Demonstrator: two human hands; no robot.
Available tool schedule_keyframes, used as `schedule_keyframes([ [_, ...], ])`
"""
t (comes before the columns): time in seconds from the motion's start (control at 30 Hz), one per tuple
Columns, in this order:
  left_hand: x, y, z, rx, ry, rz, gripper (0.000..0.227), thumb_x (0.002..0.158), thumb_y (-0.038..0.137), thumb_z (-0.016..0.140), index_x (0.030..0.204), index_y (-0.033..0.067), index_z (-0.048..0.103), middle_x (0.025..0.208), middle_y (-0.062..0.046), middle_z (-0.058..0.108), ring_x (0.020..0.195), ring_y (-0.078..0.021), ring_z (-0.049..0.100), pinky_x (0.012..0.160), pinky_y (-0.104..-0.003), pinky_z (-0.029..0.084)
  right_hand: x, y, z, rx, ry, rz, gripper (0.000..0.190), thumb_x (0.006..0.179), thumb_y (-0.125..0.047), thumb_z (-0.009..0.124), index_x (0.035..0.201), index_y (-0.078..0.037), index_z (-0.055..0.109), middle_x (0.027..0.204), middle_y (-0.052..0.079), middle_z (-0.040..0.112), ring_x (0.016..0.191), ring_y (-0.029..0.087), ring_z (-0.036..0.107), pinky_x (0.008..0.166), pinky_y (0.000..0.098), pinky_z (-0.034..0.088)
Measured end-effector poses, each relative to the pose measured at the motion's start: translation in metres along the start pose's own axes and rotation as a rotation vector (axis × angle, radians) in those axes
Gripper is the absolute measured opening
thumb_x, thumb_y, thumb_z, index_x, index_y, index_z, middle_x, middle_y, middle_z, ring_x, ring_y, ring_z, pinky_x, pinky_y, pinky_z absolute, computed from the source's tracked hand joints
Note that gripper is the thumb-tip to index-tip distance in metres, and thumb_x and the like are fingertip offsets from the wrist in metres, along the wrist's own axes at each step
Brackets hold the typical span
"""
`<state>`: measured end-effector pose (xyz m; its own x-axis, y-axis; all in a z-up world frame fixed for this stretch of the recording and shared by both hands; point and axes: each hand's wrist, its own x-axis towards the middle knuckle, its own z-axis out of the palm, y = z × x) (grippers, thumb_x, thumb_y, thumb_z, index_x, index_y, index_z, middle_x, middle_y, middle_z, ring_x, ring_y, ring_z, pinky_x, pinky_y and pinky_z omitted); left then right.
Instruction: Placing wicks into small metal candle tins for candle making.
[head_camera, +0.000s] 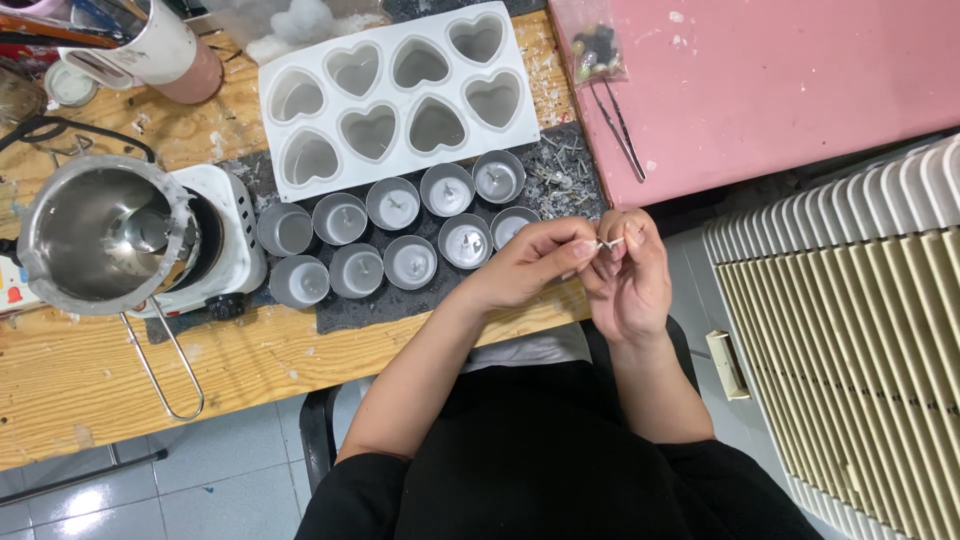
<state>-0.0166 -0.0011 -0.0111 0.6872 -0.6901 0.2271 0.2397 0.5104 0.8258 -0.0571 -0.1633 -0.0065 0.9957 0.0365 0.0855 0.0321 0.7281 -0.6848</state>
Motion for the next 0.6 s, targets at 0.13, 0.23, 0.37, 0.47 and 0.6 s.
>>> schedule_keyframes([
  [0.13, -0.02, -0.023, -0.019, -0.143, -0.032, 0.058, 0.025, 0.115, 0.025, 0.055, 0.102, 0.005, 0.062, 0.094, -0.002, 0.063, 0.079, -0.0024, 0.056, 0.073, -0.021, 0.044, 0.016, -0.018, -0.018, 0.561, 0.045, 0.029, 0.018, 0.111, -0.016, 0.042, 0.095, -0.009, 0.047, 0.085, 0.001, 0.042, 0.068, 0.011, 0.036, 0.049, 0.022, 0.031],
  [0.23, -0.015, -0.012, -0.003, -0.083, -0.029, 0.04, 0.028, 0.116, 0.029, 0.053, 0.099, 0.0072, 0.058, 0.093, 0.001, 0.06, 0.085, -0.0041, 0.057, 0.076, -0.023, 0.046, 0.013, -0.025, 0.001, 0.199, -0.013, -0.152, 0.021, 0.116, -0.022, 0.043, 0.099, -0.01, 0.048, 0.082, 0.001, 0.041, 0.063, 0.009, 0.039, 0.05, 0.0206, 0.033],
  [0.37, -0.007, -0.01, -0.004, 0.022, 0.174, -0.031, 0.024, 0.111, 0.026, 0.058, 0.106, 0.0029, 0.065, 0.094, -0.003, 0.068, 0.087, -0.0073, 0.064, 0.07, -0.021, 0.044, 0.015, -0.022, 0.011, -0.124, -0.003, -0.181, 0.023, 0.116, -0.024, 0.045, 0.099, -0.009, 0.046, 0.081, 0.003, 0.041, 0.068, 0.013, 0.041, 0.052, 0.0221, 0.034],
  [0.47, -0.006, -0.008, -0.003, 0.18, 0.262, 0.002, 0.024, 0.106, 0.021, 0.065, 0.113, -0.0014, 0.07, 0.099, -0.007, 0.074, 0.089, -0.0094, 0.068, 0.074, -0.023, 0.051, 0.012, -0.019, 0.0, -0.242, -0.006, -0.216, 0.024, 0.115, -0.023, 0.047, 0.098, -0.006, 0.046, 0.086, 0.004, 0.043, 0.07, 0.013, 0.043, 0.055, 0.024, 0.035],
  [0.6, -0.002, 0.012, 0.004, 0.481, 0.395, 0.067, 0.021, 0.101, 0.016, 0.07, 0.113, -0.0007, 0.073, 0.106, -0.008, 0.078, 0.098, -0.011, 0.075, 0.085, -0.025, 0.06, 0.01, -0.011, -0.011, -0.38, 0.026, -0.278, 0.022, 0.115, -0.02, 0.049, 0.1, -0.005, 0.05, 0.091, 0.005, 0.049, 0.074, 0.012, 0.046, 0.056, 0.0241, 0.037],
])
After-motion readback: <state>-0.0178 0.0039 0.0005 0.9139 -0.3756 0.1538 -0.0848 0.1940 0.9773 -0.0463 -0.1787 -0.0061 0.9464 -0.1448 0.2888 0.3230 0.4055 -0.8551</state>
